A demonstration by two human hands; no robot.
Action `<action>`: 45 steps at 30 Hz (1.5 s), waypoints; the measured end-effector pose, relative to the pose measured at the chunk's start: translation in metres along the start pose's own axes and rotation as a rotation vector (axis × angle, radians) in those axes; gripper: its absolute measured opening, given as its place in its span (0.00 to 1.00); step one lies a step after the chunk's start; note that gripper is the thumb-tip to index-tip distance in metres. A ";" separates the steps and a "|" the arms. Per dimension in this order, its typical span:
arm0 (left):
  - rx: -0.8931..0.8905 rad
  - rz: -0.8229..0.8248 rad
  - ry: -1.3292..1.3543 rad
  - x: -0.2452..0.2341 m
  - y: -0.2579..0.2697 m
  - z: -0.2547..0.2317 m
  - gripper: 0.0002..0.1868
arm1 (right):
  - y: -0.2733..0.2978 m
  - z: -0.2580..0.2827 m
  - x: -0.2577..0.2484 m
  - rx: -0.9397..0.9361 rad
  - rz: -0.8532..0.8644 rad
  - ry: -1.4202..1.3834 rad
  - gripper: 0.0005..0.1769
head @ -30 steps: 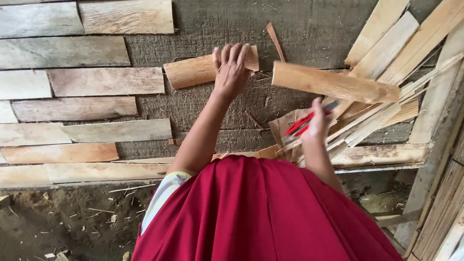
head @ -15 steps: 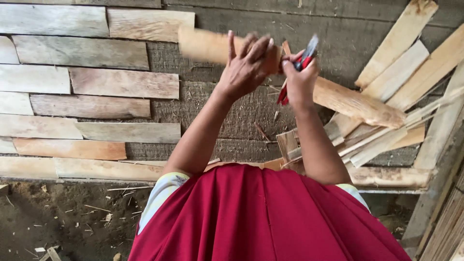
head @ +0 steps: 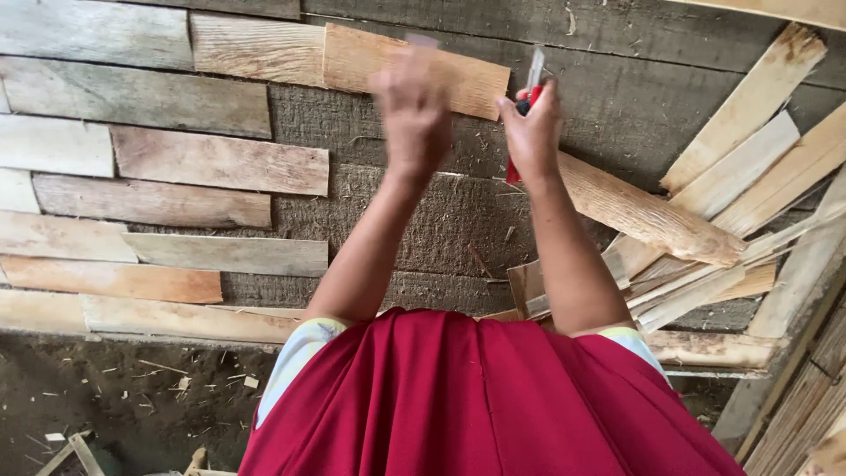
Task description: The person uses a red utility knife to trim the edges of wooden planks on a workbench. They repeatedly cut thin strips from the planks, then place the trimmed pieces into a wall panel arrangement.
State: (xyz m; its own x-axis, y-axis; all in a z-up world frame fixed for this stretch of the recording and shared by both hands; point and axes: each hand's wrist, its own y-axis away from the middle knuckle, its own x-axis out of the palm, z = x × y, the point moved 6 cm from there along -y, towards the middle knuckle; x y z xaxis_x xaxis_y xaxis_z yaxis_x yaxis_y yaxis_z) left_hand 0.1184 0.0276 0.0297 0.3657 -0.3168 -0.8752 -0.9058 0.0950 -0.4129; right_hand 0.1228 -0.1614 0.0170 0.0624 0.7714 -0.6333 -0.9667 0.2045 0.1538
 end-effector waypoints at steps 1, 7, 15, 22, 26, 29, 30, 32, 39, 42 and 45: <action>0.003 0.005 0.005 0.014 0.009 0.016 0.35 | 0.001 -0.001 0.002 0.007 -0.003 0.002 0.21; -0.644 0.262 -0.187 0.042 0.038 0.112 0.41 | 0.001 0.010 0.012 -0.092 -0.098 -0.018 0.21; -0.694 0.013 0.148 -0.006 -0.001 0.098 0.45 | -0.019 0.016 0.004 0.069 -0.167 -0.386 0.21; -0.680 -0.035 0.266 0.035 -0.016 0.162 0.52 | -0.068 0.017 0.027 0.036 -0.218 -0.322 0.23; -0.684 0.029 0.146 0.047 -0.016 0.177 0.50 | -0.080 0.015 0.037 0.023 -0.224 -0.304 0.20; -0.653 0.041 0.089 0.054 -0.016 0.185 0.46 | -0.084 0.023 0.035 -0.006 -0.215 -0.243 0.19; -0.616 0.045 0.089 0.058 -0.015 0.187 0.43 | -0.083 0.027 0.033 -0.025 -0.214 -0.204 0.19; -0.629 0.065 0.082 0.049 -0.016 0.185 0.46 | -0.082 0.032 0.032 -0.043 -0.189 -0.212 0.20; -0.509 -0.133 0.098 0.024 -0.022 0.193 0.37 | -0.084 0.033 0.030 -0.060 -0.180 -0.192 0.19; -0.520 -0.120 0.049 0.028 -0.023 0.192 0.31 | -0.084 0.034 0.031 -0.090 -0.183 -0.243 0.17; -0.478 -0.159 0.051 0.024 -0.024 0.191 0.27 | -0.083 0.036 0.031 -0.095 -0.167 -0.193 0.17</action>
State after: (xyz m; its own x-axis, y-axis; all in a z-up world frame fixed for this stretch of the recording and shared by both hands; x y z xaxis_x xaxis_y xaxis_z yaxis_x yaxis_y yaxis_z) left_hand 0.1897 0.1983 -0.0295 0.5070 -0.3387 -0.7927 -0.8408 -0.3969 -0.3682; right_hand 0.2137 -0.1328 0.0121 0.2601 0.8340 -0.4865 -0.9574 0.2881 -0.0180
